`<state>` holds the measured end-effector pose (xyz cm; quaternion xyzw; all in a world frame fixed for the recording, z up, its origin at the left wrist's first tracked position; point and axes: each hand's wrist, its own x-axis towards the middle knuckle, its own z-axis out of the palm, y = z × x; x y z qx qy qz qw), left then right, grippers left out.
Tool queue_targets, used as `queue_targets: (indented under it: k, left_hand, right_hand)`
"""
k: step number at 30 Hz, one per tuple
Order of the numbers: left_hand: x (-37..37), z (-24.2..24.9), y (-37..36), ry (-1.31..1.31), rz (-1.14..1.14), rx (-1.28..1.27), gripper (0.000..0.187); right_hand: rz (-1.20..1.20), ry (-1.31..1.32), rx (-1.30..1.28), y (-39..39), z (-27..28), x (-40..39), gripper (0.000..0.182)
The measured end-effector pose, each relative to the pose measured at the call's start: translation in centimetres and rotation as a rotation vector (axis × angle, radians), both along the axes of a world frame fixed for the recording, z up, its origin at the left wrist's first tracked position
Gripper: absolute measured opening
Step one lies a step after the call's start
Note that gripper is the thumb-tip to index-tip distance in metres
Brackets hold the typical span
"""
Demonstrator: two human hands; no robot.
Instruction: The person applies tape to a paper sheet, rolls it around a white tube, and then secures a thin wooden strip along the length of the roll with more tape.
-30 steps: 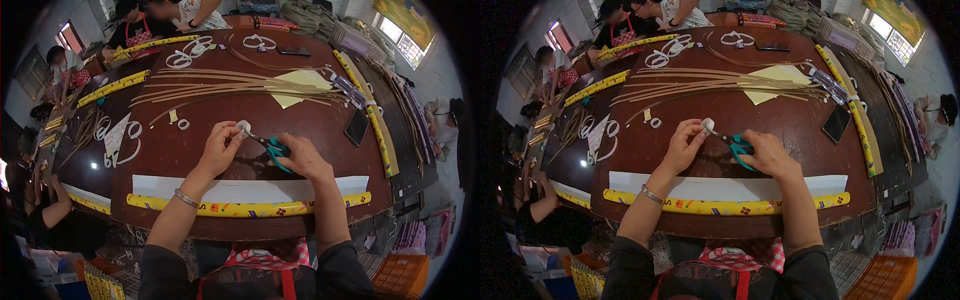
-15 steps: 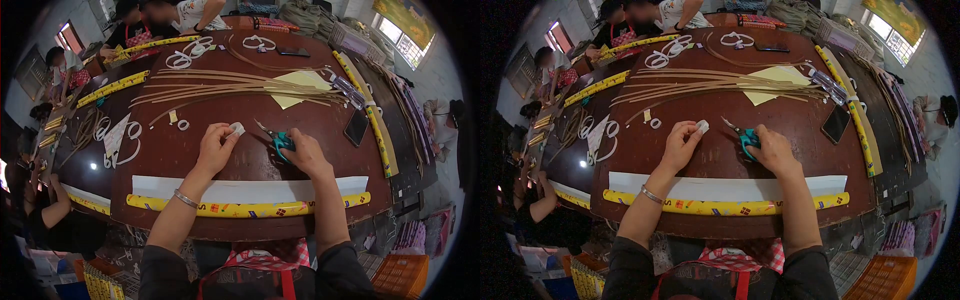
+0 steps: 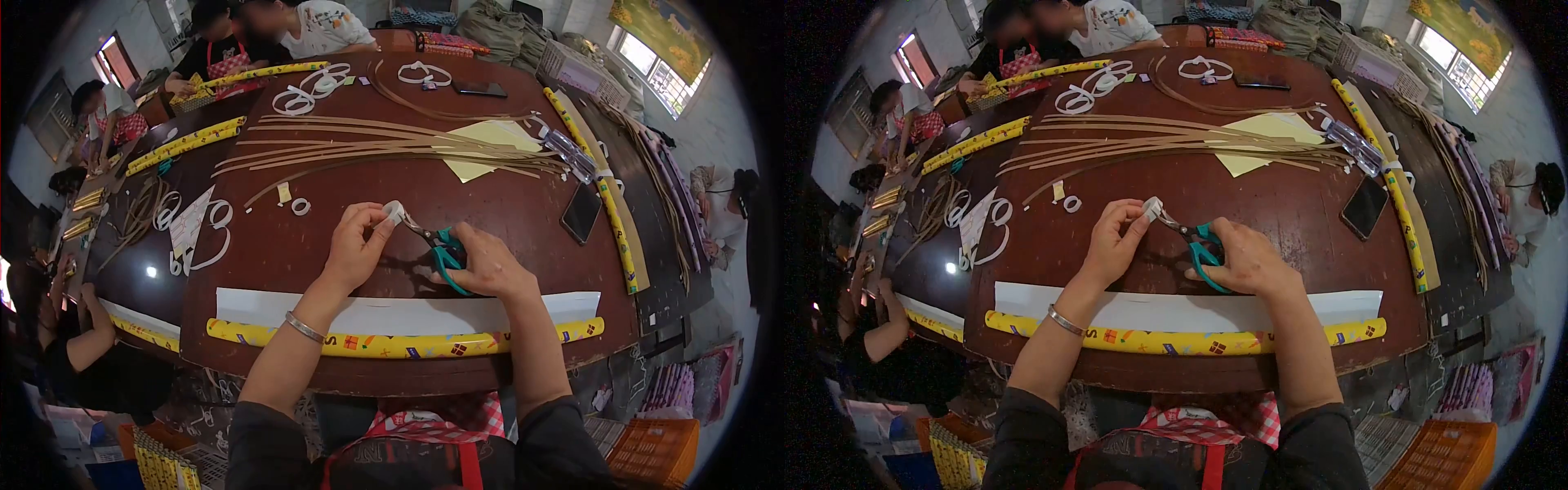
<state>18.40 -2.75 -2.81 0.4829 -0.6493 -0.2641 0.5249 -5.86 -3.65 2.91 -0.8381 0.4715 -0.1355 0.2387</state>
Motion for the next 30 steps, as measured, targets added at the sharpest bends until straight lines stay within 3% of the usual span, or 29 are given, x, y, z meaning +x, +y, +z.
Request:
queue_targets:
  k: [30]
  left_hand:
    - [-0.01,-0.04,0.02,-0.017,-0.048,0.002,0.020]
  right_hand:
    - [0.027,-0.022,0.000,-0.11,0.10,-0.15,0.062]
